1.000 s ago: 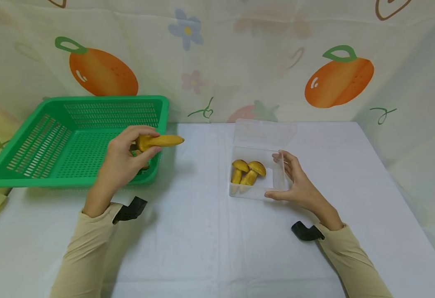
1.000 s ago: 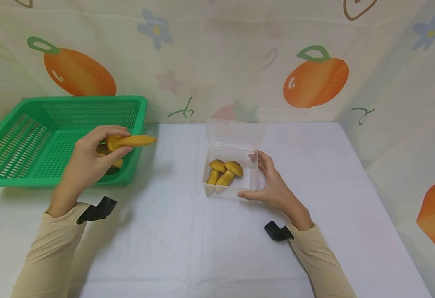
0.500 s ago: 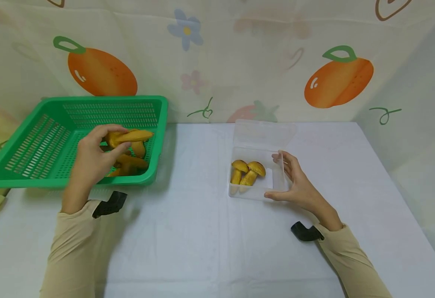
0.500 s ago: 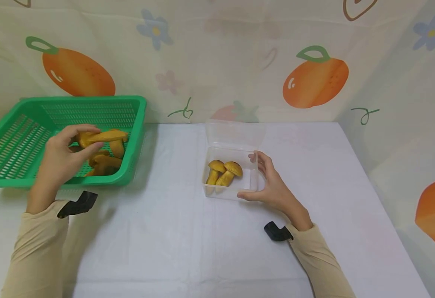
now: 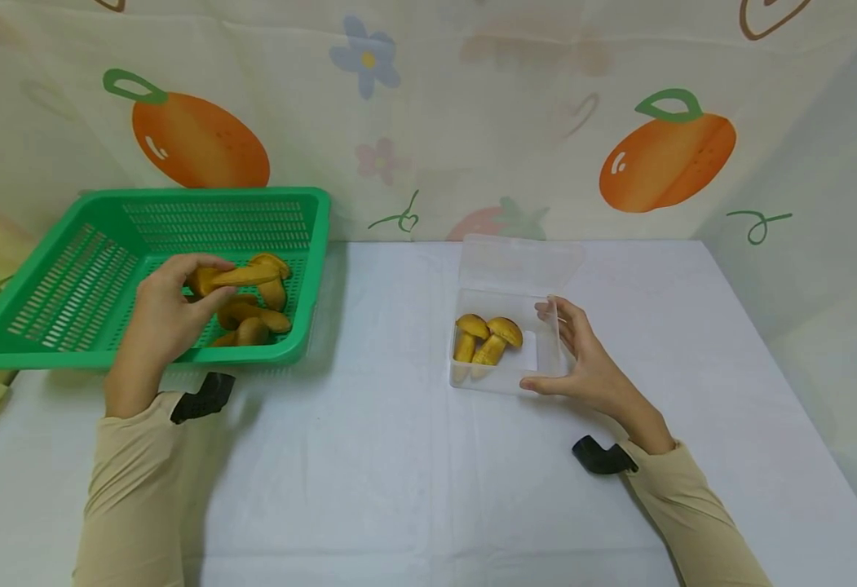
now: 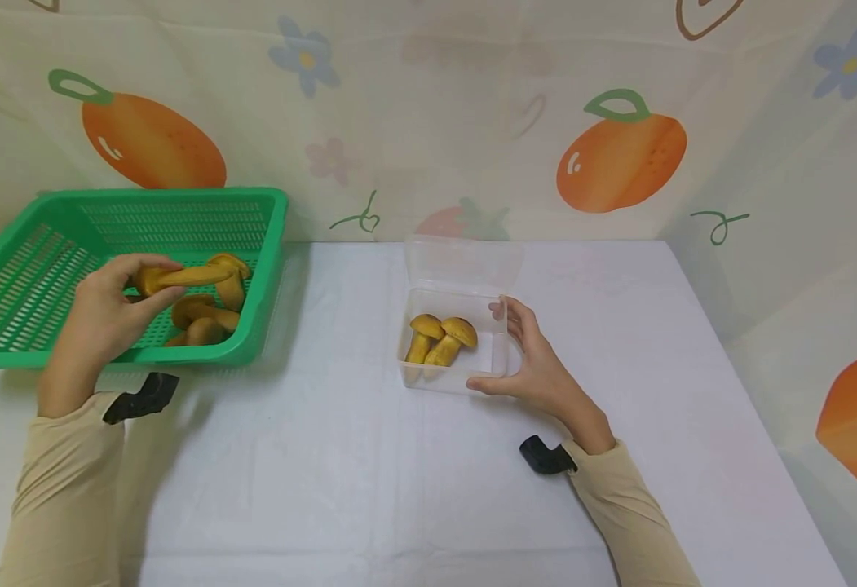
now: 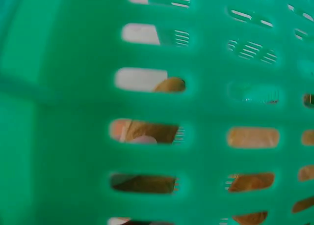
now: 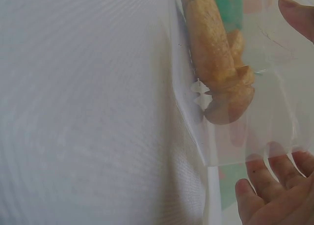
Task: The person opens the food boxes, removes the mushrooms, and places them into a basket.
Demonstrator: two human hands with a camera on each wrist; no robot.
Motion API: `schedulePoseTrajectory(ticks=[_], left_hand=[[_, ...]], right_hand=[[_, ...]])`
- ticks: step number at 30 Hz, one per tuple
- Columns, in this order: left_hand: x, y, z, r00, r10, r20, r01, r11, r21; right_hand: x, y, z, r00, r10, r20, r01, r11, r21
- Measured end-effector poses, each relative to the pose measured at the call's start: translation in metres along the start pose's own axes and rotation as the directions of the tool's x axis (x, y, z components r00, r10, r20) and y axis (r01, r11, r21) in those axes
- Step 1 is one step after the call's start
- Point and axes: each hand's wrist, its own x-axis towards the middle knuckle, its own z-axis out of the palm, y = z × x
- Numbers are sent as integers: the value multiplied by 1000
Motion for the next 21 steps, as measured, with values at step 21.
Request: schedulePoseTrajectory(ticks=[21], left_hand=[[5,4,5,987,-139,76,130,985,111]], right_hand=[[0,1,0,1000,-5,1,5,1000,3]])
